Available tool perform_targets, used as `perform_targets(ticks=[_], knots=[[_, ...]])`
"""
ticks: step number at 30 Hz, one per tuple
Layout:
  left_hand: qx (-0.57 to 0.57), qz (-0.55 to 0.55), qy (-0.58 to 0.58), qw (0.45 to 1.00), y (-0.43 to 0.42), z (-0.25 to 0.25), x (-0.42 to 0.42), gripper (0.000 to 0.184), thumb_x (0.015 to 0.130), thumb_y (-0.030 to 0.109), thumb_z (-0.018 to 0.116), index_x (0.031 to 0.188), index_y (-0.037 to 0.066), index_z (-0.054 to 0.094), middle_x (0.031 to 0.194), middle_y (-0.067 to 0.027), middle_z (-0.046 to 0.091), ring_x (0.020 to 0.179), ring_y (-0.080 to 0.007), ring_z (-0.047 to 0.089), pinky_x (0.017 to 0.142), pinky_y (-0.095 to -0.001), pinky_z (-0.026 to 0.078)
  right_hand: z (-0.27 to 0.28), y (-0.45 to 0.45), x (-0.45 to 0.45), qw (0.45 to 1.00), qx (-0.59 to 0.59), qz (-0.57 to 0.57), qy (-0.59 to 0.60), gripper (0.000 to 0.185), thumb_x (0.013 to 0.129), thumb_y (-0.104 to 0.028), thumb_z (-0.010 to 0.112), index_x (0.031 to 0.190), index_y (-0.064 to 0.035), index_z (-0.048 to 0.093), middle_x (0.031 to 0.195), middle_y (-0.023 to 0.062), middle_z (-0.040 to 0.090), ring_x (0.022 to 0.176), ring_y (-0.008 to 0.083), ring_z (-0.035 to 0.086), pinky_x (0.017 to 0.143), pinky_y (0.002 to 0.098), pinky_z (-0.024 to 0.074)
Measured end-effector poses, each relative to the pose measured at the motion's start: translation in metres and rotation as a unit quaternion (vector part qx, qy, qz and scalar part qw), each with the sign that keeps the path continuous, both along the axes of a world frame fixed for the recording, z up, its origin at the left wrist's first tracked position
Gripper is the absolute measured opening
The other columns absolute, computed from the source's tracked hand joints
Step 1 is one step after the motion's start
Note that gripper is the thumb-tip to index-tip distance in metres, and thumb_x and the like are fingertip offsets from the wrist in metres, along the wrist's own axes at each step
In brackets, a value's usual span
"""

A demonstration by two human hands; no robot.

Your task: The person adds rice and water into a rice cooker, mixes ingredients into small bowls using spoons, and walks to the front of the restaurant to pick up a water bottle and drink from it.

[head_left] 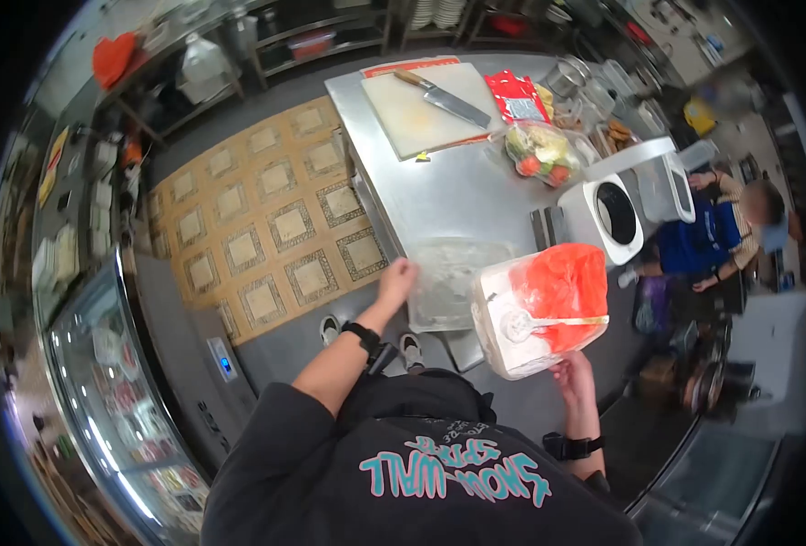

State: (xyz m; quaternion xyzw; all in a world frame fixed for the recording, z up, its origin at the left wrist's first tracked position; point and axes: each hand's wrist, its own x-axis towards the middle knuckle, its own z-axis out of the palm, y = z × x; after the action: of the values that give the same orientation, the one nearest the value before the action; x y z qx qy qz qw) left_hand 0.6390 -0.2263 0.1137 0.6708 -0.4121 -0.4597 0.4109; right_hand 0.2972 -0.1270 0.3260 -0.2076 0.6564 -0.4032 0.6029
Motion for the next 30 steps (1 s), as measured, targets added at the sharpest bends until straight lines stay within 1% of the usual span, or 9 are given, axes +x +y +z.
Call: perform_targets(ticks=[4,8,12,15,18,21,24,27,30], knots=[[0.016,0.043,0.287,0.957,-0.015,0.052,0.125,0.019,0.085,0.026,0.054,0.083,0.008,0.049,0.075,-0.0033,0.055,0.058,-0.0131,0.053,0.051,-0.0268,0.045,0.003,0.001,0.04,0.999,0.012,-0.008,0.029,0.023,0.085,-0.014,0.045,0.102,0.0001,0.052,0.079,0.0095,0.063,0.056,0.0122,0.06,0.042,0.0181,0.0433],[0.002,0.018,0.199,0.98,-0.048,0.06,0.239,0.016,0.085,0.02,0.056,0.092,0.007,0.048,0.088,-0.006,0.058,0.07,-0.0166,0.061,0.059,-0.0297,0.051,-0.03,-0.023,0.087,1.0,0.006,-0.028,0.0,0.021,0.081,-0.014,0.048,0.097,-0.0015,0.053,0.076,0.008,0.062,0.054,0.0108,0.056,0.045,0.0193,0.0433],[-0.13,0.059,0.221,0.965,-0.069,0.162,0.266,0.021,0.082,0.011,0.058,0.101,0.004,0.051,0.091,-0.0056,0.06,0.078,-0.0103,0.057,0.065,-0.0229,0.046,-0.127,-0.08,0.119,0.997,-0.014,-0.012,-0.079,0.014,0.078,-0.014,0.051,0.088,-0.0031,0.052,0.07,0.0056,0.058,0.056,0.0136,0.056,0.05,0.0225,0.0453],[-0.201,0.027,0.194,0.96,-0.094,0.169,0.246,0.024,0.083,0.011,0.057,0.105,0.002,0.054,0.091,-0.0029,0.06,0.079,-0.0081,0.055,0.069,-0.0215,0.043,-0.12,-0.097,0.152,1.0,-0.021,-0.02,-0.008,0.018,0.08,-0.019,0.053,0.087,-0.0025,0.051,0.067,0.0044,0.057,0.053,0.013,0.054,0.05,0.0234,0.0457],[-0.261,0.011,0.1,0.96,-0.112,0.177,0.208,0.019,0.085,0.011,0.056,0.102,0.001,0.057,0.09,-0.0009,0.059,0.079,-0.0066,0.053,0.069,-0.0204,0.042,-0.109,-0.116,0.138,0.953,0.031,0.086,0.29,0.04,0.082,-0.03,0.056,0.107,0.0001,0.049,0.093,0.0132,0.059,0.076,0.021,0.06,0.065,0.0265,0.0492],[-0.31,0.019,0.019,0.95,-0.123,0.194,0.168,0.016,0.085,0.01,0.055,0.096,-0.001,0.06,0.084,-0.0036,0.058,0.069,-0.0091,0.048,0.063,-0.022,0.039,-0.126,-0.152,0.111,0.882,-0.098,-0.097,0.451,0.059,0.081,-0.035,0.058,0.121,0.0043,0.039,0.114,0.0213,0.049,0.102,0.0298,0.052,0.087,0.0352,0.0416],[-0.342,0.012,-0.067,0.937,-0.125,0.219,0.142,0.016,0.085,0.008,0.054,0.096,-0.002,0.06,0.081,-0.0064,0.058,0.065,-0.0111,0.047,0.059,-0.0236,0.038,-0.127,-0.188,0.104,0.806,-0.211,-0.01,0.553,0.075,0.078,-0.037,0.06,0.132,0.0036,0.026,0.13,0.0282,0.033,0.12,0.036,0.037,0.1,0.0429,0.0268],[-0.368,-0.004,-0.097,0.925,-0.135,0.227,0.124,0.018,0.083,0.004,0.053,0.099,-0.001,0.06,0.083,-0.0074,0.058,0.068,-0.0138,0.05,0.06,-0.0247,0.039,-0.088,-0.216,0.134,0.779,-0.323,0.038,0.537,0.06,0.078,-0.033,0.059,0.124,-0.0002,0.042,0.123,0.0214,0.045,0.118,0.0368,0.038,0.102,0.0415,0.024],[-0.373,-0.06,-0.135,0.916,-0.136,0.231,0.116,0.023,0.078,-0.002,0.053,0.1,0.0,0.06,0.088,-0.0097,0.06,0.076,-0.0189,0.056,0.067,-0.0266,0.044,-0.044,-0.217,0.156,0.725,-0.205,0.465,0.465,0.044,0.077,-0.032,0.057,0.109,-0.0023,0.056,0.112,0.0149,0.055,0.115,0.0343,0.04,0.099,0.0415,0.0274]])
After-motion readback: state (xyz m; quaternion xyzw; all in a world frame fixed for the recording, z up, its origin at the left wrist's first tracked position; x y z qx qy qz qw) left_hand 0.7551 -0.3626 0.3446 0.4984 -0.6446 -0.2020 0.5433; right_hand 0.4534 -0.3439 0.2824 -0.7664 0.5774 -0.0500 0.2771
